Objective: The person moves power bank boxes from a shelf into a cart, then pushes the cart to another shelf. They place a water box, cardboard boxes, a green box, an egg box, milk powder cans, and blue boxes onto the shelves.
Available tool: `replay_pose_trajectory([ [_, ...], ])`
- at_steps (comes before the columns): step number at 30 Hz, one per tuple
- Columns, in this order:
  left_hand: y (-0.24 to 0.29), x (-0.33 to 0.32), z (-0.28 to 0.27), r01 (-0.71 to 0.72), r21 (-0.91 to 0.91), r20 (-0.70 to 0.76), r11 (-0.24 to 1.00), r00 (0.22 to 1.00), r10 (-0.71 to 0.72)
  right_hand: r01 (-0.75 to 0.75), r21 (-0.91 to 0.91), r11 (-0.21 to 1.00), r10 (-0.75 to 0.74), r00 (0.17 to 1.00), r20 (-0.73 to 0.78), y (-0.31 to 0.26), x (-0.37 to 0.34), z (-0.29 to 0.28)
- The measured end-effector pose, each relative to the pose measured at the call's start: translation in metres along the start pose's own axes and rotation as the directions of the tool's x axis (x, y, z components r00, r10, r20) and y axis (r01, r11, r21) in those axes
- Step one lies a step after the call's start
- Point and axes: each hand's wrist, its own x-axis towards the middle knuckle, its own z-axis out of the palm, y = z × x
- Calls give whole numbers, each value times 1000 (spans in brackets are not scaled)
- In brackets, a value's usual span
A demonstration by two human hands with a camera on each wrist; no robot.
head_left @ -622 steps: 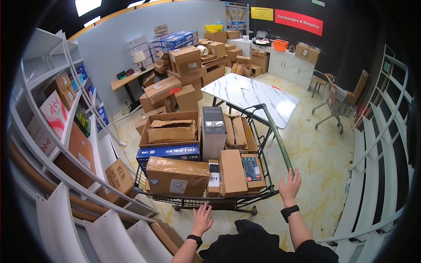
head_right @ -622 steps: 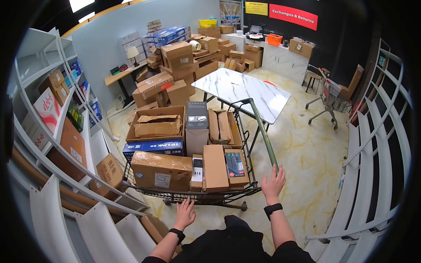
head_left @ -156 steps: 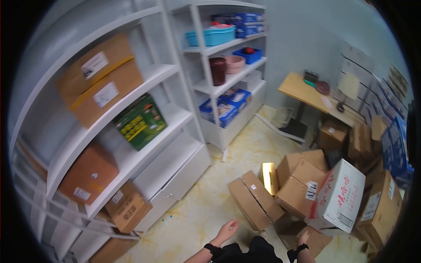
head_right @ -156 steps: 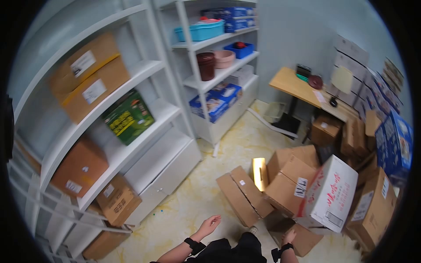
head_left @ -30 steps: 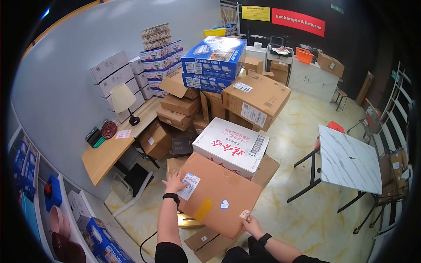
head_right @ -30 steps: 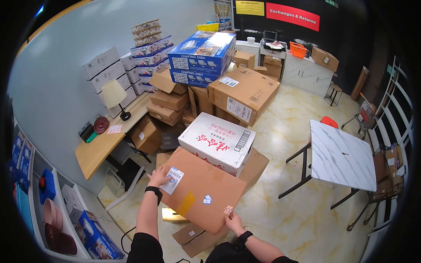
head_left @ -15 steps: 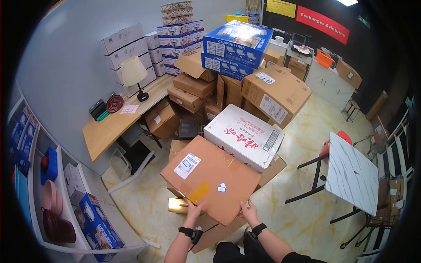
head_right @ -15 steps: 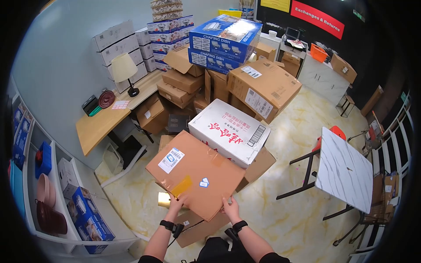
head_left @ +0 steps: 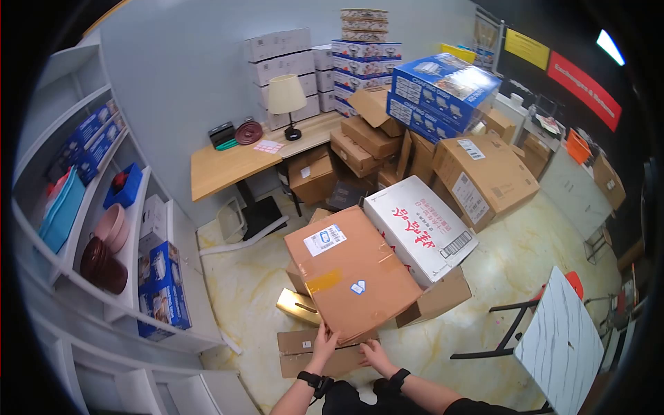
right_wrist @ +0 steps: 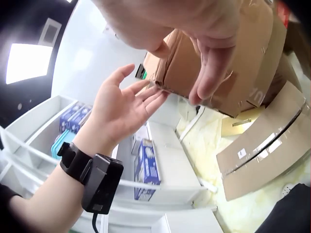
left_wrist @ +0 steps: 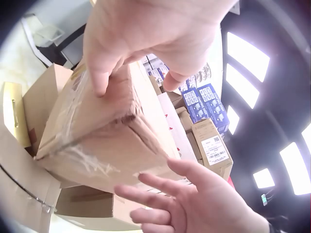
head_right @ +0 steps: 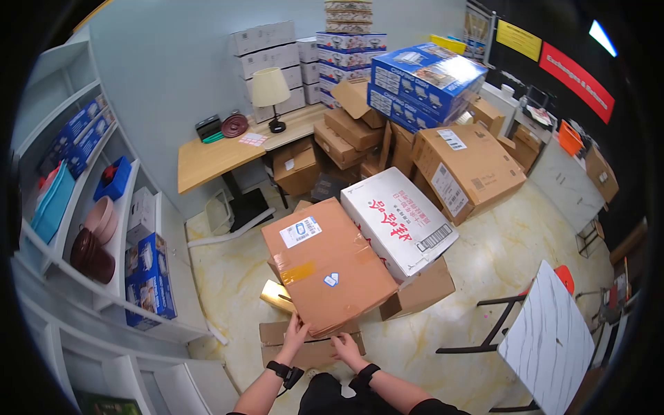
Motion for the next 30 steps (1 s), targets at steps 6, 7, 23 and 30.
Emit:
replay_pose_trajectory([
  [6,-9,-121,33,215,4,-209,977,955,-209,26,-469,883,173,910,377,31,-12,-13],
  [7,0,-144,39,250,2,-213,968,946,-244,47,-570,821,224,891,396,38,-13,-13],
  [23,-4,-441,26,-14,-37,-894,999,448,-27,583,-751,310,502,571,650,142,-96,108],
  [30,6,-621,36,61,27,-985,998,172,16,692,-588,418,480,381,790,214,-230,223],
])
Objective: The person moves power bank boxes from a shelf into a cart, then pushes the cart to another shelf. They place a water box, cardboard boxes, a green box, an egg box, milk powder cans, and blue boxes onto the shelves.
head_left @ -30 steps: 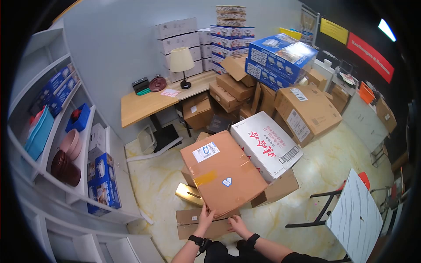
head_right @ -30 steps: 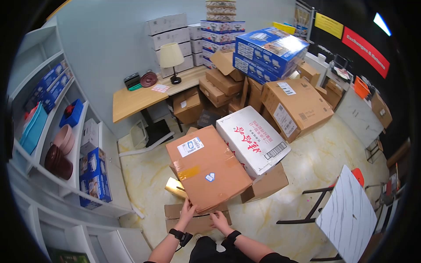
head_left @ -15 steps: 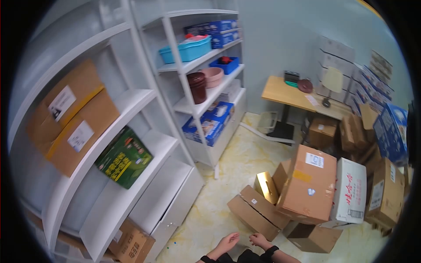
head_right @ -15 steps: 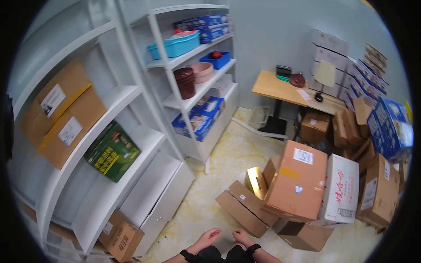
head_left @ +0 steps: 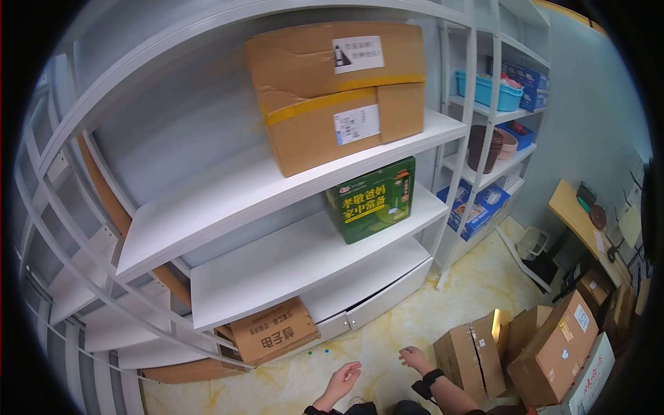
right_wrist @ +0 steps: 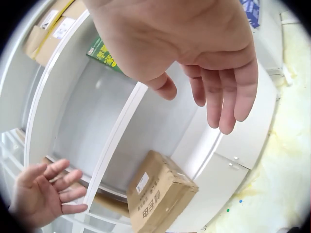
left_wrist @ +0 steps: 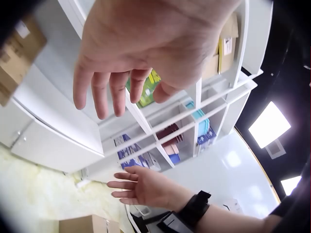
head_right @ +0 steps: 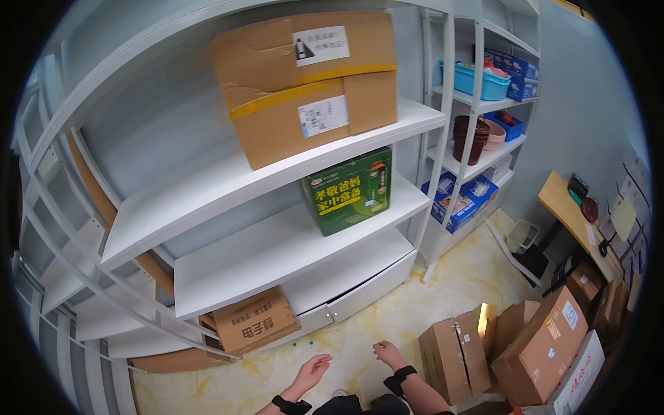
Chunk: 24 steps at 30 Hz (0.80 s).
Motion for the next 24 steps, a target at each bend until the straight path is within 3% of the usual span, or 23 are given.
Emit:
replay_pose_trajectory([
  [2,-12,-6,-40,8,-7,-89,1000,996,-9,126,-29,992,-126,992,22,-28,24,30],
  [4,-19,-9,-74,11,-48,-291,999,956,-24,192,-59,980,-189,981,51,-49,42,50],
  [6,-32,-6,-100,34,-46,-334,998,942,-48,360,-181,915,-355,933,60,-70,55,62],
  [7,-39,-3,-109,51,-41,-373,998,926,-63,355,-181,917,-350,935,60,-87,53,63],
  [12,-42,39,-133,3,-20,-376,1000,927,-10,470,-207,858,-503,851,-154,-146,77,37],
  [16,2,101,-131,-117,-109,-317,987,945,77,536,-198,821,-571,758,-316,-192,125,-10],
  [18,37,139,-126,-170,-163,-289,972,950,118,560,-210,802,-587,671,-453,-223,145,-35],
  [20,72,176,-118,-161,54,-278,985,945,170,575,-161,802,-569,653,-500,-251,172,-61],
  [21,82,197,-113,-170,58,-282,984,942,180,585,-105,804,-537,640,-549,-267,186,-74],
  [23,100,242,-105,-316,123,-349,941,874,339,560,-85,824,-506,660,-555,-292,216,-101],
  [24,107,265,-102,-355,136,-359,925,852,380,607,-68,792,-511,598,-618,-303,233,-111],
])
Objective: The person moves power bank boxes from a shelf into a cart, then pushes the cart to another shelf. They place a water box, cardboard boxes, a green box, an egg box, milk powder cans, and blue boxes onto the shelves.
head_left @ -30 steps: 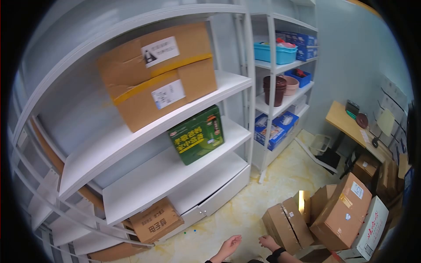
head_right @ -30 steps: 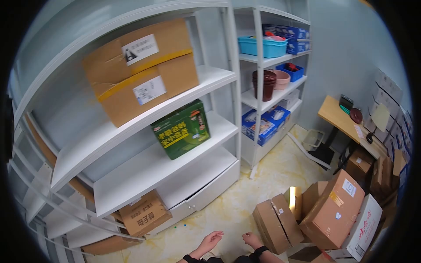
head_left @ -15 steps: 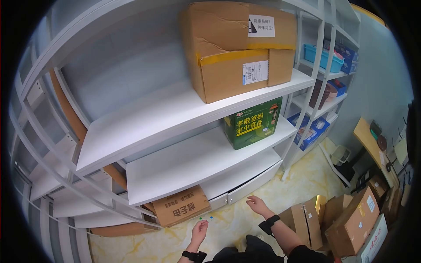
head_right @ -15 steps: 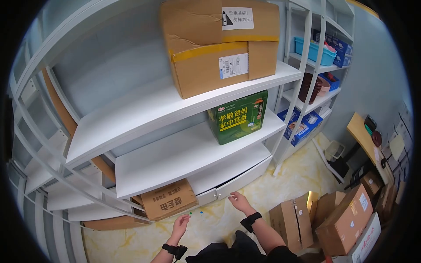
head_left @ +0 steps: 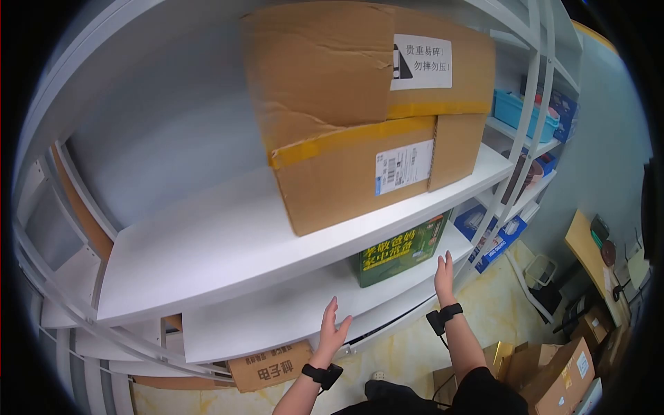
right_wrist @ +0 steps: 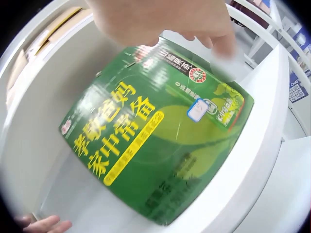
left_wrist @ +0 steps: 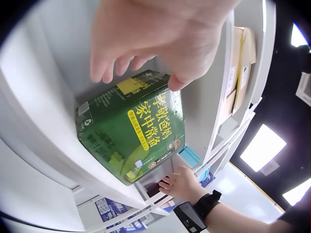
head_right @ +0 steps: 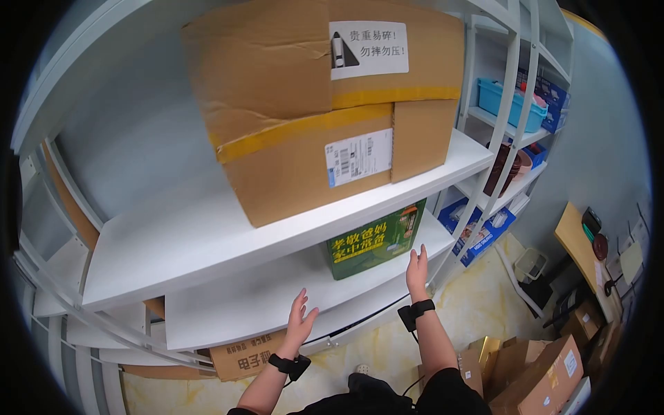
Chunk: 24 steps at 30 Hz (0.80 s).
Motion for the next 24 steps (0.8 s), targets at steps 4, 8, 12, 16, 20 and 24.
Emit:
replay_pose_trajectory([
  [4,-11,69,45,-34,-97,-159,995,987,18,-45,162,986,51,998,-32,17,72,11],
  [8,-40,119,61,-54,56,-143,997,988,61,-184,421,888,171,983,70,34,106,21],
  [12,-31,126,69,38,54,-12,998,999,-37,-232,460,857,244,969,35,6,94,19],
  [16,-54,111,71,10,-18,-6,1000,1000,-10,-126,447,886,185,978,-92,11,68,8],
  [20,-41,70,69,-71,-146,41,987,996,77,-38,462,886,155,964,-218,16,17,-20],
  [24,-29,15,70,-140,-141,95,980,983,154,52,572,819,197,910,-365,8,-47,-57],
])
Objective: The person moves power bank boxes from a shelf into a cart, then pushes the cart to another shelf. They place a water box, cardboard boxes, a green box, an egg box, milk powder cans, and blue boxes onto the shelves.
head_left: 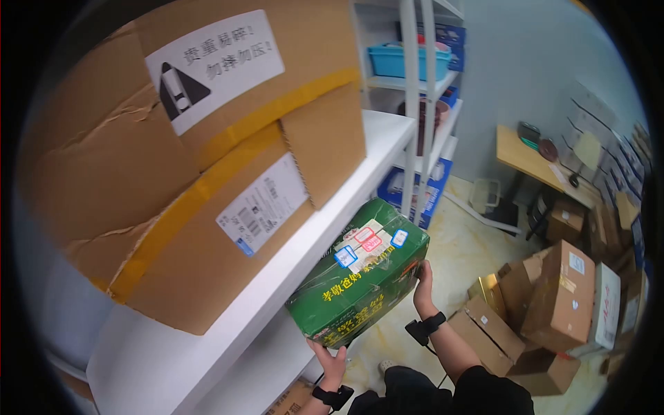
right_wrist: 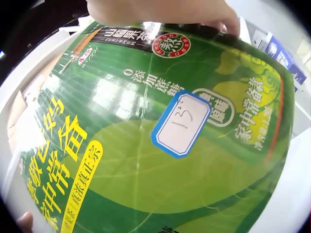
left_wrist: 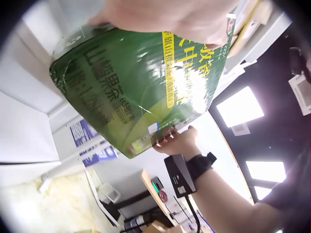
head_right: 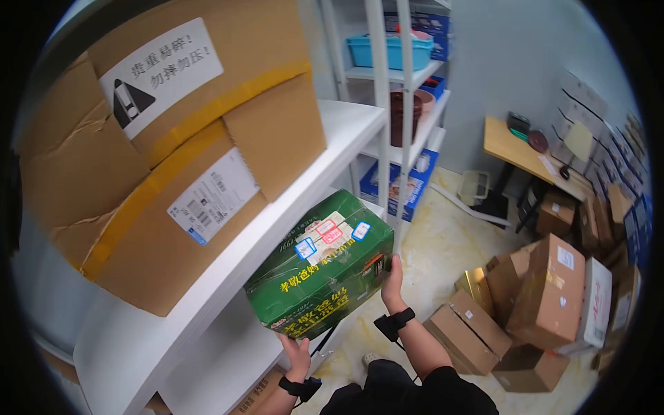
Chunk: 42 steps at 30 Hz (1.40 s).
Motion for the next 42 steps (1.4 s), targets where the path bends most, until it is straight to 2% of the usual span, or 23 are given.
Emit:
replay_pose_trajectory([
  [5,40,-50,5,-17,-121,292,993,955,52,83,182,980,-57,988,-144,-55,-69,-77],
  [6,43,-58,6,6,-153,353,988,934,49,127,-10,992,-127,975,-183,-53,-77,-108],
  [9,55,-69,27,87,-276,505,957,860,68,200,-137,970,-235,919,-315,-79,-107,-161],
  [11,75,-83,47,246,-359,609,901,792,27,239,-208,948,-305,868,-392,-107,-124,-195],
  [13,83,-93,70,247,-385,665,889,743,82,316,-376,871,-463,785,-411,-134,-140,-227],
  [14,92,-97,83,311,-386,719,868,692,72,265,-413,871,-432,813,-389,-144,-150,-250],
  [15,94,-96,93,378,-381,769,844,636,62,268,-429,863,-452,789,-417,-147,-156,-264],
  [17,100,-113,125,379,-377,811,845,575,104,278,-501,819,-522,723,-453,-179,-171,-292],
  [18,107,-117,143,371,-390,828,843,543,144,266,-475,839,-490,749,-446,-193,-178,-310],
  [20,124,-126,185,365,-405,856,838,473,208,281,-466,839,-500,737,-456,-221,-184,-343],
  [23,149,-149,258,379,-441,867,814,415,276,295,-419,859,-481,748,-458,-275,-182,-386],
  [27,185,-191,371,447,-467,877,763,341,337,191,-577,794,-515,717,-470,-344,-159,-476],
  [28,208,-196,393,549,-407,913,730,274,303,185,-600,778,-527,712,-464,-364,-150,-491],
  [29,207,-205,421,528,-422,906,737,279,319,177,-622,762,-538,708,-457,-382,-141,-502],
  [31,235,-218,463,595,-367,930,715,210,303,114,-611,784,-491,717,-495,-408,-118,-552],
  [32,242,-223,486,592,-374,927,714,215,308,53,-663,747,-487,722,-491,-417,-105,-579],
  [34,246,-236,527,708,-318,938,630,137,318,-9,-708,707,-479,730,-488,-429,-79,-616],
  [36,241,-251,550,729,-260,960,634,123,252,-371,-778,506,-316,760,-568,-431,-60,-637],
  [37,237,-258,563,750,-205,976,629,106,191,-373,-778,506,-305,766,-566,-423,-51,-651],
  [38,211,-269,580,564,-252,964,786,78,253,-403,-860,311,-357,790,-499,-409,-42,-667],
  [39,198,-276,587,564,-245,967,789,82,242,-417,-903,104,-395,816,-423,-399,-36,-678],
  [41,178,-284,598,447,-331,943,831,181,278,-434,-892,127,-396,802,-446,-395,-27,-677],
  [42,168,-283,604,495,-299,954,816,146,261,-450,-887,105,-425,786,-449,-394,-24,-674],
])
